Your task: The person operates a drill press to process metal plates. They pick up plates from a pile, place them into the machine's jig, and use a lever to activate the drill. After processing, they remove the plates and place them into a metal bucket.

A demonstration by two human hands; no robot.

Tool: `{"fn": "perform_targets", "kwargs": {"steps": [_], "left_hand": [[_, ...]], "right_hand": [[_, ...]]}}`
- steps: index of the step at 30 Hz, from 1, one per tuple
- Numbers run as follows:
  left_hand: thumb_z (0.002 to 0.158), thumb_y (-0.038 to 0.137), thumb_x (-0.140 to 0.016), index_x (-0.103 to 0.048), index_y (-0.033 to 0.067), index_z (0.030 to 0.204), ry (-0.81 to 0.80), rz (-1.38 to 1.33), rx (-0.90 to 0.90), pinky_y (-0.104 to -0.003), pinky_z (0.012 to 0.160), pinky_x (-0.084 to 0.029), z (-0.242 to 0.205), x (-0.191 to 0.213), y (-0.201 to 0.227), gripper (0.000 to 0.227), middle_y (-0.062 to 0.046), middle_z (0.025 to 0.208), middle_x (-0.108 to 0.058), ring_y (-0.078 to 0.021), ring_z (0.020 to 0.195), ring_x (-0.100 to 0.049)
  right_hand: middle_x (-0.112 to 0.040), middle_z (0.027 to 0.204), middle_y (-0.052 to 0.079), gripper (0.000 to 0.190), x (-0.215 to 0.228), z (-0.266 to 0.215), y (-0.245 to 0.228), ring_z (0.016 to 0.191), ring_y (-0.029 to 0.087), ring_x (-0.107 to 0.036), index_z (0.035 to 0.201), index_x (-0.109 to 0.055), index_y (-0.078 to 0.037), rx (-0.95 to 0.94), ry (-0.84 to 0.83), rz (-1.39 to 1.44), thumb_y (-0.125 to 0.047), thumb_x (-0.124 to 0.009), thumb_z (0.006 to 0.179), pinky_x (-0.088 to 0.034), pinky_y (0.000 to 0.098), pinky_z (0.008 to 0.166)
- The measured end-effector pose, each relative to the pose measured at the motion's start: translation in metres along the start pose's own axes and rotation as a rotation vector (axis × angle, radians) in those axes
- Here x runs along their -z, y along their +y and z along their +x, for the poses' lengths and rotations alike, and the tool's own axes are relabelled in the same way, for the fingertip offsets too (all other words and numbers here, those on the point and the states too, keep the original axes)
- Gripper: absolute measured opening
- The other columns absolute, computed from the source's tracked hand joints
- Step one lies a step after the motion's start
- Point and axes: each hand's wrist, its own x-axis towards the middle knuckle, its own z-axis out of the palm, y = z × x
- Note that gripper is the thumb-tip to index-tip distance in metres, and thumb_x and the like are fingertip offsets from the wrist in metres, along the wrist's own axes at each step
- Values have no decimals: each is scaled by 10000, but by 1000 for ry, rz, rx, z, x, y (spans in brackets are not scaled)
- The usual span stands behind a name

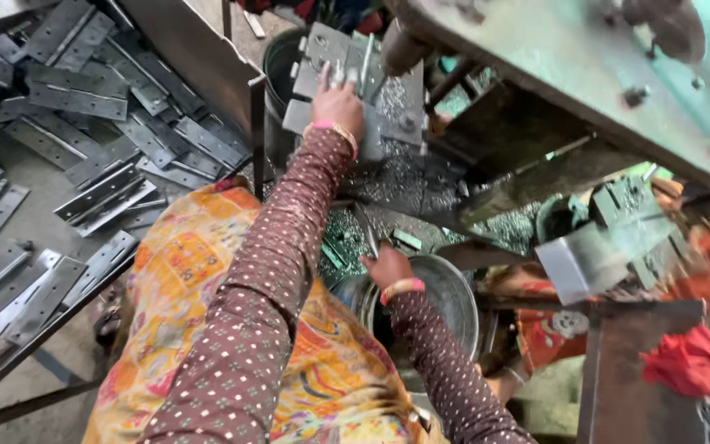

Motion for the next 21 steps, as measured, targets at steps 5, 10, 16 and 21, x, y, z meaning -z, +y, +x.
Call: {"fn": "perform_targets", "kwargs": {"steps": [5, 10, 16, 21], "left_hand": [[1017, 225, -445, -720, 115, 1244, -203, 69, -5, -510, 1235, 18, 1, 15, -1, 373, -99, 1559, -460, -202, 1238, -611], [1040, 241, -447, -744, 128, 1197, -308, 82, -25, -516, 1250, 18, -1, 25, -1, 354, -101, 1582, -443, -209, 1198, -650], [1058, 228, -458, -782, 100, 1118, -204, 77, -10, -508, 1258, -7, 1, 7, -5, 354, -126, 1558, -495, -198, 1149, -679], [1005, 239, -492, -784, 135, 1101, -221, 88, -61, -534, 1242, -14, -17, 36, 4, 324, -126, 1522, -504, -199, 1224, -625]], "right_hand": [[-709, 901, 219, 614, 69, 12, -19, 848, 389, -705, 1010, -683, 14, 142, 27, -254, -583, -753, 885, -548, 488, 787], [-728, 871, 206, 568, 29, 10, -2, 790, 386, -743, 1041, -626, -1, 78, 19, -127, -548, -672, 896, -591, 494, 724], [-711, 856, 223, 521, -34, 18, 30, 771, 420, -685, 1025, -632, -11, 278, 247, -20, -512, -716, 910, -540, 529, 692], [-734, 844, 161, 574, 62, -5, -19, 736, 337, -727, 1094, -609, -52, 35, 48, -64, -598, -659, 924, -564, 484, 686]]}}
